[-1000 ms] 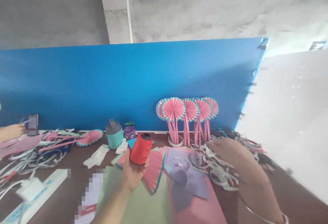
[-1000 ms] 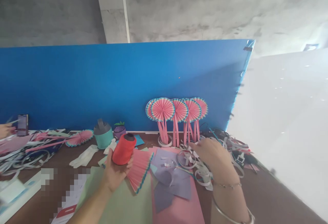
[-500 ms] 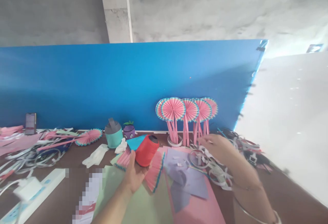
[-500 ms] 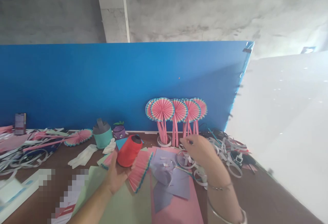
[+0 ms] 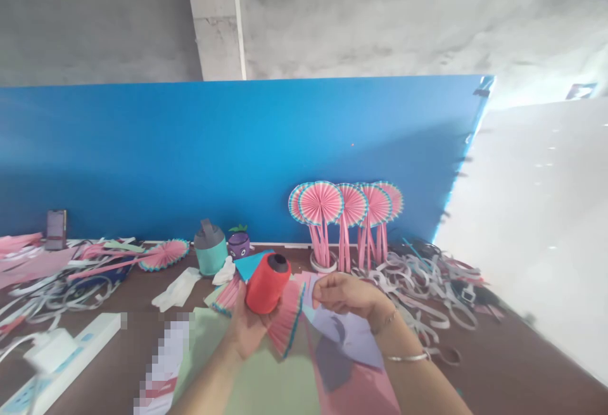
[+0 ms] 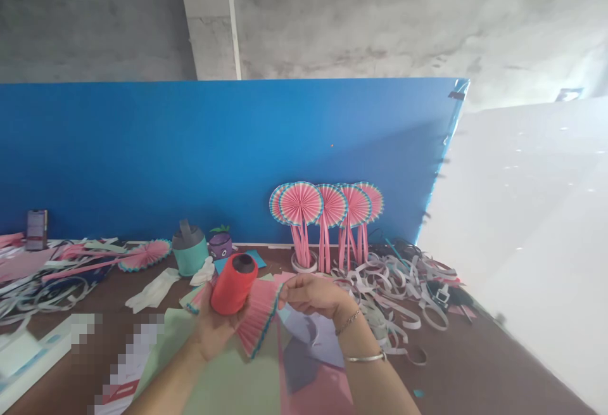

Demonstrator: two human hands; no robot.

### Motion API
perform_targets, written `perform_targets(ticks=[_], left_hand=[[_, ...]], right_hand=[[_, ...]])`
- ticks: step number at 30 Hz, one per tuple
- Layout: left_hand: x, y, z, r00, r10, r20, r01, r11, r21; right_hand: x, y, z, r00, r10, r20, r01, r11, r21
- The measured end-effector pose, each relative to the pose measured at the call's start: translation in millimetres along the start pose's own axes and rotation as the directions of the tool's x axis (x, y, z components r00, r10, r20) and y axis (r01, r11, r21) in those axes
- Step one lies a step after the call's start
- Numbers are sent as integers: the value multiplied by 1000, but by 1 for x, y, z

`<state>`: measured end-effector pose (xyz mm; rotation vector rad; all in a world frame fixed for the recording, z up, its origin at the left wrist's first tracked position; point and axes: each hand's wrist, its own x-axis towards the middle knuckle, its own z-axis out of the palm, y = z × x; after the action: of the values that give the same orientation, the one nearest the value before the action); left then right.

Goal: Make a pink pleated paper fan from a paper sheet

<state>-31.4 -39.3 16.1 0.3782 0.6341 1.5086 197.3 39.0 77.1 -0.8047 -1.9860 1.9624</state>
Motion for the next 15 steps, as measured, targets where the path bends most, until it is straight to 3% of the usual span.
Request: perform_targets(ticks=[3,5,8,10,12,15], left_hand=[[-3,0,1,994,-49,95,26,975,221],[-5,-3,7,976,-48,212,-50,900,433],[-9,-7,20,959,163,232,-276,725,631],[-10,-11,26,928,305,213,-363,615,700],[-9,-14,29,893,418,167,-406,586,701],[-4,-16,26,888,460,26,-394,729,560]], right_hand=[[2,0,-7,982,28,-186,-62,982,-177],[5,-5,-3,924,2,-382,-127,945,-301],[9,-16,16,779,-159,-606,-244,815,-526],[10,-23,32,727,-314,-611,-268,689,-673],[10,-28,47,767,-364,-529,-199,649,-734],[5,-31,55,884,-314,-347,-20,717,-697]])
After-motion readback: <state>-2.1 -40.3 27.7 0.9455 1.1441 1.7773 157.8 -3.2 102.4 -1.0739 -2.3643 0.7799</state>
